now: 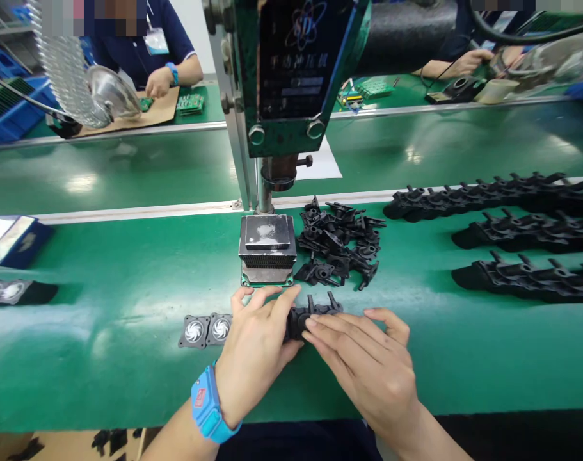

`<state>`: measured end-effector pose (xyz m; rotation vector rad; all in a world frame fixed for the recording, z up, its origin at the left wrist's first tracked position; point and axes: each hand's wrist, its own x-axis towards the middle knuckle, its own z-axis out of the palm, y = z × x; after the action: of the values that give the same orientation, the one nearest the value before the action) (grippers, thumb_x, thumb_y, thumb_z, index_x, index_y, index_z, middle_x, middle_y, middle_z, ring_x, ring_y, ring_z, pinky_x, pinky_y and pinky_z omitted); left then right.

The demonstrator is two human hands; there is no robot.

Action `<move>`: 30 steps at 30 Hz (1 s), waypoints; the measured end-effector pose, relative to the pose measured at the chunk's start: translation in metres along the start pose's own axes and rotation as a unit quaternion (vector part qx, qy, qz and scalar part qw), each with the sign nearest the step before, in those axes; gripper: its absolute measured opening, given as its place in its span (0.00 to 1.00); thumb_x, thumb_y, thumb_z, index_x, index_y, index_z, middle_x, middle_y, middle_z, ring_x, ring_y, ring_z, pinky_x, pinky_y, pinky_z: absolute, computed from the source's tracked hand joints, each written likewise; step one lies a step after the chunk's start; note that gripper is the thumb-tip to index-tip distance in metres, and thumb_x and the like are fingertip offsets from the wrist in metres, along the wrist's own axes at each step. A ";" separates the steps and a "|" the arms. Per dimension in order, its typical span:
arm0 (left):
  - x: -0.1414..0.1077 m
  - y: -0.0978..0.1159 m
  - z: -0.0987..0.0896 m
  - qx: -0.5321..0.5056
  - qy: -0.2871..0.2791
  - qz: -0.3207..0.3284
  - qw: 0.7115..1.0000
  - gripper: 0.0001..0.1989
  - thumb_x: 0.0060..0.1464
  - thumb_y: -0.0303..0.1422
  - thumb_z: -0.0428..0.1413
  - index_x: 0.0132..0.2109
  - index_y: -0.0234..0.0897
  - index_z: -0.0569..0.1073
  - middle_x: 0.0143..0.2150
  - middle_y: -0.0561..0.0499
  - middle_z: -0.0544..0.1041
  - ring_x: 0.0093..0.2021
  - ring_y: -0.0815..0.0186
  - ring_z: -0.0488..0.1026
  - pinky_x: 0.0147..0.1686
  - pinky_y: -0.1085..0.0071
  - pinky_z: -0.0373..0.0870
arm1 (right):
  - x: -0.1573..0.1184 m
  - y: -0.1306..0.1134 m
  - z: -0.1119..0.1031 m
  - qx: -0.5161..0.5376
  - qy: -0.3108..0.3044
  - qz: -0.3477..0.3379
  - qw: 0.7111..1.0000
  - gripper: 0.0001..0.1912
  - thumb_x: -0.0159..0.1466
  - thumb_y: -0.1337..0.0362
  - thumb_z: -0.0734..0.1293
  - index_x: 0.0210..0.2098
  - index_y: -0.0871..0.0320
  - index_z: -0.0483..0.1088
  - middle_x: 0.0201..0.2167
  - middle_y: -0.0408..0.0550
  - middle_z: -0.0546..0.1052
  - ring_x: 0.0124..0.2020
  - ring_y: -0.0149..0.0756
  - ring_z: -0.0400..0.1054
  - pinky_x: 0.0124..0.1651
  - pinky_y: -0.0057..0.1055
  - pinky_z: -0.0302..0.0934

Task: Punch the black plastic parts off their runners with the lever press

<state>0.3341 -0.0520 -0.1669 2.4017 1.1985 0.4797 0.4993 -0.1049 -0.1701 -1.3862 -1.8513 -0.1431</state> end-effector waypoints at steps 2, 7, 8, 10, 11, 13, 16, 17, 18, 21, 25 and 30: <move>0.000 0.000 0.001 0.003 0.001 0.000 1.000 0.36 0.48 0.24 0.66 0.63 0.38 0.61 0.45 0.48 0.81 0.57 0.52 0.69 0.54 0.52 0.52 | 0.001 0.001 0.001 -0.008 -0.007 -0.007 1.000 0.04 0.64 0.68 0.70 0.37 0.53 0.75 0.34 0.36 0.81 0.34 0.27 0.75 0.57 0.35 0.51; -0.002 -0.001 0.001 0.011 0.001 0.007 1.000 0.27 0.48 0.27 0.67 0.54 0.41 0.70 0.46 0.50 0.82 0.61 0.51 0.66 0.56 0.51 0.50 | 0.007 0.002 0.001 -0.017 -0.023 -0.021 0.999 0.04 0.65 0.69 0.68 0.35 0.54 0.75 0.34 0.36 0.80 0.35 0.26 0.74 0.61 0.36 0.48; -0.002 -0.001 0.001 0.009 0.003 0.009 1.000 0.24 0.48 0.28 0.68 0.52 0.42 0.72 0.47 0.51 0.81 0.61 0.50 0.66 0.56 0.50 0.50 | 0.007 0.002 0.001 -0.017 -0.023 -0.023 0.999 0.05 0.65 0.70 0.68 0.35 0.54 0.74 0.34 0.36 0.80 0.35 0.26 0.74 0.61 0.36 0.48; -0.002 -0.001 -0.001 0.006 0.007 0.013 1.000 0.22 0.49 0.29 0.68 0.51 0.43 0.73 0.49 0.52 0.81 0.62 0.50 0.65 0.56 0.50 0.49 | 0.007 0.003 0.001 -0.017 -0.020 -0.030 0.999 0.05 0.65 0.70 0.67 0.35 0.54 0.74 0.33 0.36 0.80 0.35 0.26 0.74 0.62 0.36 0.47; -0.001 0.000 -0.001 0.005 0.009 0.014 1.000 0.21 0.49 0.29 0.67 0.50 0.43 0.73 0.49 0.52 0.81 0.62 0.50 0.65 0.56 0.50 0.49 | 0.006 0.004 0.001 -0.017 -0.016 -0.032 0.999 0.05 0.65 0.70 0.67 0.35 0.54 0.74 0.33 0.35 0.80 0.35 0.25 0.74 0.63 0.36 0.47; -0.001 0.000 -0.003 0.006 0.012 0.015 1.000 0.20 0.50 0.29 0.67 0.50 0.43 0.73 0.48 0.53 0.81 0.62 0.51 0.66 0.56 0.50 0.50 | 0.005 0.005 0.000 -0.017 -0.010 -0.029 0.999 0.05 0.65 0.71 0.68 0.34 0.55 0.73 0.32 0.34 0.80 0.35 0.25 0.74 0.64 0.36 0.46; 0.000 0.001 -0.003 0.015 0.007 0.014 1.000 0.19 0.49 0.29 0.67 0.49 0.42 0.74 0.46 0.52 0.82 0.61 0.50 0.66 0.56 0.49 0.50 | 0.006 0.006 0.000 -0.015 -0.020 -0.028 0.999 0.05 0.65 0.71 0.67 0.35 0.55 0.73 0.33 0.34 0.80 0.35 0.24 0.74 0.66 0.37 0.43; 0.001 0.001 -0.002 0.018 0.004 0.015 1.000 0.18 0.49 0.29 0.67 0.48 0.42 0.75 0.46 0.51 0.82 0.61 0.49 0.67 0.56 0.49 0.51 | 0.007 0.006 0.001 -0.014 -0.029 -0.032 0.999 0.05 0.65 0.71 0.67 0.35 0.55 0.73 0.33 0.34 0.80 0.36 0.25 0.73 0.66 0.38 0.43; 0.001 0.001 -0.002 0.020 0.001 0.014 1.000 0.17 0.49 0.29 0.67 0.47 0.42 0.75 0.45 0.51 0.82 0.61 0.49 0.67 0.56 0.49 0.51 | 0.008 0.006 0.001 -0.013 -0.036 -0.038 0.999 0.05 0.65 0.71 0.67 0.36 0.55 0.74 0.33 0.34 0.80 0.36 0.25 0.73 0.66 0.38 0.43; 0.002 0.000 0.000 0.020 -0.004 0.011 1.000 0.17 0.49 0.29 0.67 0.47 0.42 0.75 0.44 0.50 0.82 0.61 0.48 0.67 0.56 0.48 0.52 | 0.009 0.006 0.002 -0.004 -0.041 -0.040 0.998 0.04 0.66 0.70 0.67 0.35 0.55 0.73 0.32 0.34 0.80 0.35 0.25 0.73 0.67 0.40 0.43; 0.002 0.001 0.000 0.031 -0.006 0.017 0.999 0.19 0.48 0.28 0.67 0.48 0.41 0.75 0.43 0.49 0.82 0.60 0.48 0.67 0.57 0.46 0.53 | 0.003 0.007 0.002 -0.003 -0.014 -0.025 1.000 0.04 0.65 0.70 0.68 0.34 0.55 0.72 0.31 0.33 0.79 0.35 0.24 0.73 0.67 0.39 0.41; 0.002 0.005 -0.002 0.062 0.010 0.023 0.998 0.19 0.49 0.28 0.66 0.49 0.40 0.75 0.47 0.48 0.82 0.62 0.46 0.65 0.58 0.43 0.51 | 0.001 0.006 0.007 -0.005 -0.018 -0.019 1.000 0.04 0.65 0.69 0.68 0.34 0.55 0.72 0.30 0.32 0.79 0.36 0.25 0.72 0.68 0.39 0.38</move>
<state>0.3377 -0.0525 -0.1624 2.5392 1.2158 0.4566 0.5009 -0.0982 -0.1761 -1.3686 -1.9111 -0.1476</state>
